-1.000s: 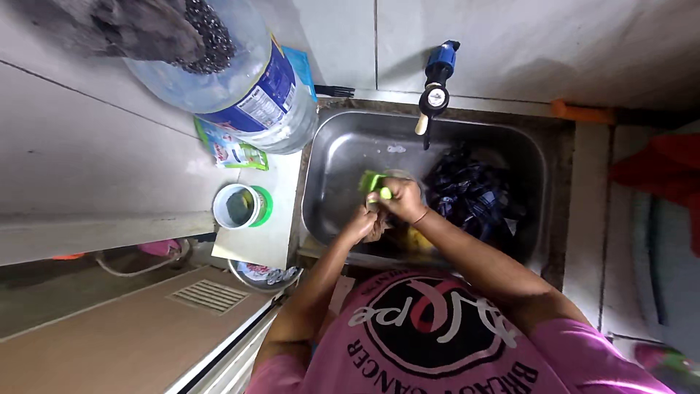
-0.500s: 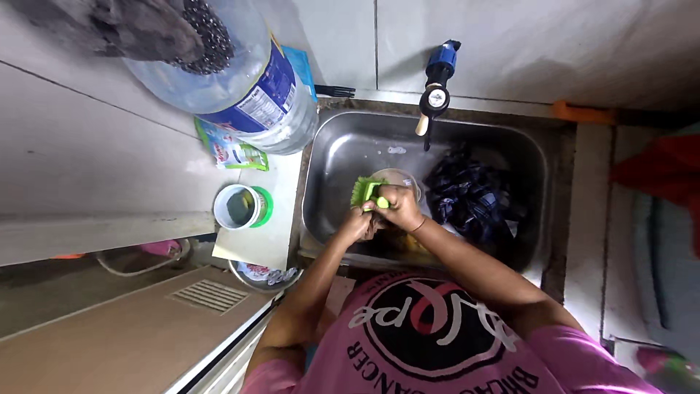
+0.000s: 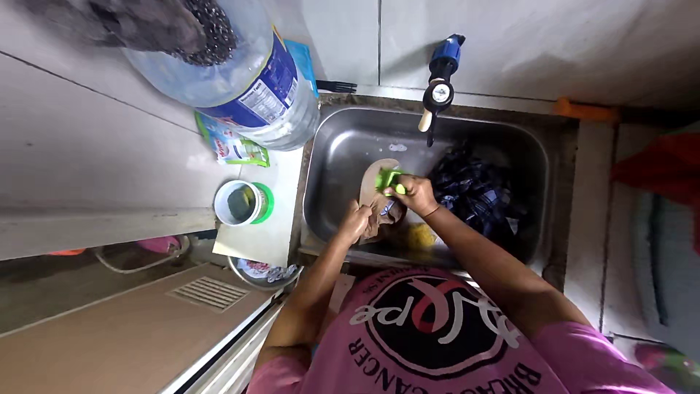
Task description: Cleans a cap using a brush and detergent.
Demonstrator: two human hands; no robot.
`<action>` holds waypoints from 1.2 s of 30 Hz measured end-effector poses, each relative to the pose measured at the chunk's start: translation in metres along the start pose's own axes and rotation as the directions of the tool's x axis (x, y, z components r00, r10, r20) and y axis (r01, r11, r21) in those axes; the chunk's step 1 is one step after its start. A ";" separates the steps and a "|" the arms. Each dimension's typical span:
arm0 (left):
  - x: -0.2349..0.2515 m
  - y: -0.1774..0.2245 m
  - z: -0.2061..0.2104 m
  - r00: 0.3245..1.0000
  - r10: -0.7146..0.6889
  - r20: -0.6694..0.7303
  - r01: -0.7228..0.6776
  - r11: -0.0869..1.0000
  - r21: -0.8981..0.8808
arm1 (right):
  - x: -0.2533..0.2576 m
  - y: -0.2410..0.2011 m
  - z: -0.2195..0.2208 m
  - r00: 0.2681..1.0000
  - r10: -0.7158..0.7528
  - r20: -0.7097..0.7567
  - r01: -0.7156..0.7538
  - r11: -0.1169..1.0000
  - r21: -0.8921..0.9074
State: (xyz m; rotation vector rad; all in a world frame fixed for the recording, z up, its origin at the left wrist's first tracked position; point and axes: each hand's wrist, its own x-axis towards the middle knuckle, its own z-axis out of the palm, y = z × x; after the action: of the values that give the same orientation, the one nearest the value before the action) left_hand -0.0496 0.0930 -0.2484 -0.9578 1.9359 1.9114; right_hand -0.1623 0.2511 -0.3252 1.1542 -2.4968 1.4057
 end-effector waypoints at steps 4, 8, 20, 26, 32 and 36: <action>0.002 -0.004 0.006 1.000 -0.016 -0.003 0.016 1.000 -0.006 | 0.000 0.002 -0.006 0.992 0.116 0.043 -0.114 0.992 -0.050; 0.008 -0.004 0.001 0.991 0.135 0.016 -0.135 0.990 -0.032 | 0.014 -0.059 0.004 0.998 0.008 -0.054 0.006 0.966 0.258; 0.034 -0.024 -0.023 0.969 0.109 -0.221 -0.132 0.987 -0.090 | 0.019 0.029 -0.020 0.661 0.750 -0.016 -0.747 0.660 0.081; 0.038 -0.010 -0.008 0.998 -0.021 -0.060 0.011 0.987 -0.161 | 0.036 -0.035 -0.007 0.843 0.537 -0.027 -0.483 0.778 0.402; 0.032 -0.002 0.000 0.994 0.075 0.079 -0.011 0.788 -0.616 | 0.008 -0.015 0.020 0.996 0.087 0.028 -0.088 0.996 0.021; 0.036 -0.004 0.009 1.000 0.025 0.018 -0.010 0.815 -0.579 | 0.018 -0.006 0.000 0.907 0.410 0.096 -0.406 0.912 -0.054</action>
State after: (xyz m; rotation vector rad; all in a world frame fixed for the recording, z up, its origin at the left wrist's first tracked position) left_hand -0.0765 0.0924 -0.2744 -1.0471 1.3483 2.5792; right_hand -0.1712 0.2389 -0.3143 0.7398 -2.9538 1.4059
